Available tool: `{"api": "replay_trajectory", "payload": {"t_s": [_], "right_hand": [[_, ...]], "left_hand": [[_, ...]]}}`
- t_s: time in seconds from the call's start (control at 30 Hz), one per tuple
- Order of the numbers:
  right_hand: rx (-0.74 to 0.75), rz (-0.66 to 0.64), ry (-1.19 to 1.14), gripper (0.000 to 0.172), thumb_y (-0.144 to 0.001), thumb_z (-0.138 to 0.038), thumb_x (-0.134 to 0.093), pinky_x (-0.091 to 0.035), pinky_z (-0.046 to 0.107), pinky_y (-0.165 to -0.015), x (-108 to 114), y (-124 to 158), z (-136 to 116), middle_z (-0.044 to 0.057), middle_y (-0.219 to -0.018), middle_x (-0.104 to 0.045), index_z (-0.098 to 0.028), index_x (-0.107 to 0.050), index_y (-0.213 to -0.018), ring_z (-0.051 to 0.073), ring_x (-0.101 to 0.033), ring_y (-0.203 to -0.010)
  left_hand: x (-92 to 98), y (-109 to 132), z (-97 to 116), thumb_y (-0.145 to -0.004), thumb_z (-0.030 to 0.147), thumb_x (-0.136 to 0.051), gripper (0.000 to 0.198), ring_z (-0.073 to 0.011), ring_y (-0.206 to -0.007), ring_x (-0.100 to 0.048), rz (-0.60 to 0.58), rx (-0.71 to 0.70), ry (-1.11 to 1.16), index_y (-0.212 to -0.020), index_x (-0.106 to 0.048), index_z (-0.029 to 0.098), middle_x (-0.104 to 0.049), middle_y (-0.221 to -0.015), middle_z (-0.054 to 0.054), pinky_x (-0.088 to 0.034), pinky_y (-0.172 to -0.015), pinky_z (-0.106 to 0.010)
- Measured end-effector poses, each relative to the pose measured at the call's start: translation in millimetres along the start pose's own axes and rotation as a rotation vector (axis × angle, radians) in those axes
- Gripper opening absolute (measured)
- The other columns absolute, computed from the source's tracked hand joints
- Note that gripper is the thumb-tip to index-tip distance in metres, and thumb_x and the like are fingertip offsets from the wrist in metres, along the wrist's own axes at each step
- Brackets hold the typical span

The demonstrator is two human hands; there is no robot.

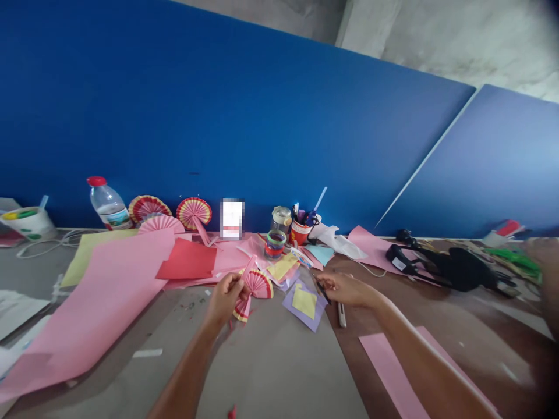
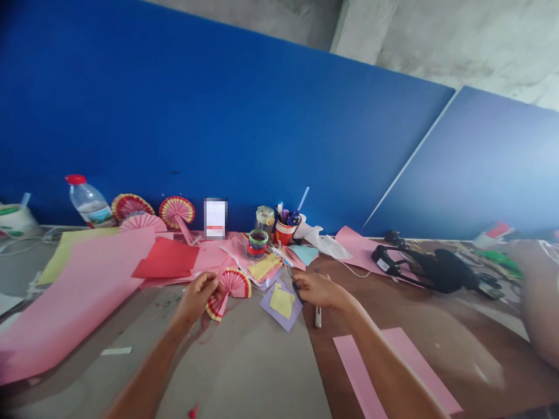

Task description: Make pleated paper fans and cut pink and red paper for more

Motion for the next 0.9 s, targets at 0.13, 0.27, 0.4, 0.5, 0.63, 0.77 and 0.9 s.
{"api": "replay_trajectory", "payload": {"t_s": [0.13,0.27,0.4,0.5,0.63,0.77,0.9], "right_hand": [[0.050,-0.118,-0.434,0.046,-0.075,-0.030,-0.057,-0.044,0.030,-0.071,-7,6,0,0.006,-0.087,-0.067,-0.018,-0.060,-0.120,0.020,-0.060,-0.080],[0.096,-0.212,-0.723,0.056,-0.080,-0.047,-0.057,-0.044,0.030,-0.068,-21,9,-10,0.004,-0.076,-0.061,-0.016,-0.054,-0.127,0.018,-0.057,-0.075],[0.143,-0.310,-0.761,0.054,-0.077,-0.050,-0.062,-0.041,0.027,-0.064,-26,19,-11,0.001,-0.072,-0.056,-0.017,-0.060,-0.119,0.013,-0.051,-0.068],[0.102,-0.398,-0.758,0.055,-0.074,-0.053,-0.063,-0.037,0.026,-0.059,-17,34,-9,0.001,-0.068,-0.054,-0.017,-0.063,-0.114,0.013,-0.047,-0.063],[0.272,-0.285,-1.039,0.077,-0.063,-0.070,-0.063,-0.035,0.027,-0.060,-1,45,-31,0.005,-0.075,-0.055,-0.015,-0.060,-0.117,0.014,-0.047,-0.066],[0.387,-0.363,-1.143,0.070,-0.064,-0.067,-0.066,-0.029,0.026,-0.056,-26,32,-76,0.004,-0.069,-0.056,-0.011,-0.064,-0.107,0.012,-0.044,-0.060],[0.463,-0.354,-1.274,0.067,-0.067,-0.068,-0.064,-0.025,0.025,-0.055,-55,7,-113,0.002,-0.067,-0.056,-0.012,-0.065,-0.104,0.011,-0.039,-0.057]], "left_hand": [[1.2,0,-1,-0.071,0.035,-0.068,0.020,-0.0124,-0.051,-0.056,-0.013,-0.002,0.012,-0.070,-0.060,0.016,-0.065,-0.061,-0.002,-0.045,-0.053,-0.023],[2.6,0,-2,-0.069,0.036,-0.070,0.022,-0.0127,-0.051,-0.057,-0.006,0.010,0.050,-0.070,-0.061,0.016,-0.065,-0.061,-0.003,-0.045,-0.054,-0.024],[2.5,1,3,-0.068,0.037,-0.070,0.023,-0.0124,-0.052,-0.057,-0.002,0.010,0.060,-0.069,-0.060,0.016,-0.064,-0.061,-0.002,-0.046,-0.055,-0.024],[0.6,2,7,-0.068,0.036,-0.069,0.022,-0.0115,-0.051,-0.056,0.000,0.019,0.052,-0.069,-0.059,0.017,-0.063,-0.061,-0.001,-0.046,-0.055,-0.024],[-2.3,3,5,-0.068,0.037,-0.070,0.023,-0.0109,-0.050,-0.055,-0.015,0.066,0.094,-0.070,-0.058,0.017,-0.062,-0.060,0.000,-0.045,-0.055,-0.024],[-3.0,3,6,-0.069,0.039,-0.071,0.026,-0.0099,-0.050,-0.053,-0.051,0.061,0.197,-0.068,-0.058,0.016,-0.060,-0.058,0.001,-0.043,-0.053,-0.022],[-1.6,6,12,-0.070,0.038,-0.072,0.026,-0.0086,-0.051,-0.052,-0.057,0.070,0.318,-0.069,-0.058,0.016,-0.059,-0.058,0.001,-0.041,-0.054,-0.021]]}}
Point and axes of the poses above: each hand's wrist, its own y-axis away from the middle knuckle, its own x-axis out of the back of the hand, z = x × y, the point moved 4 cm from there along -y, towards the middle knuckle
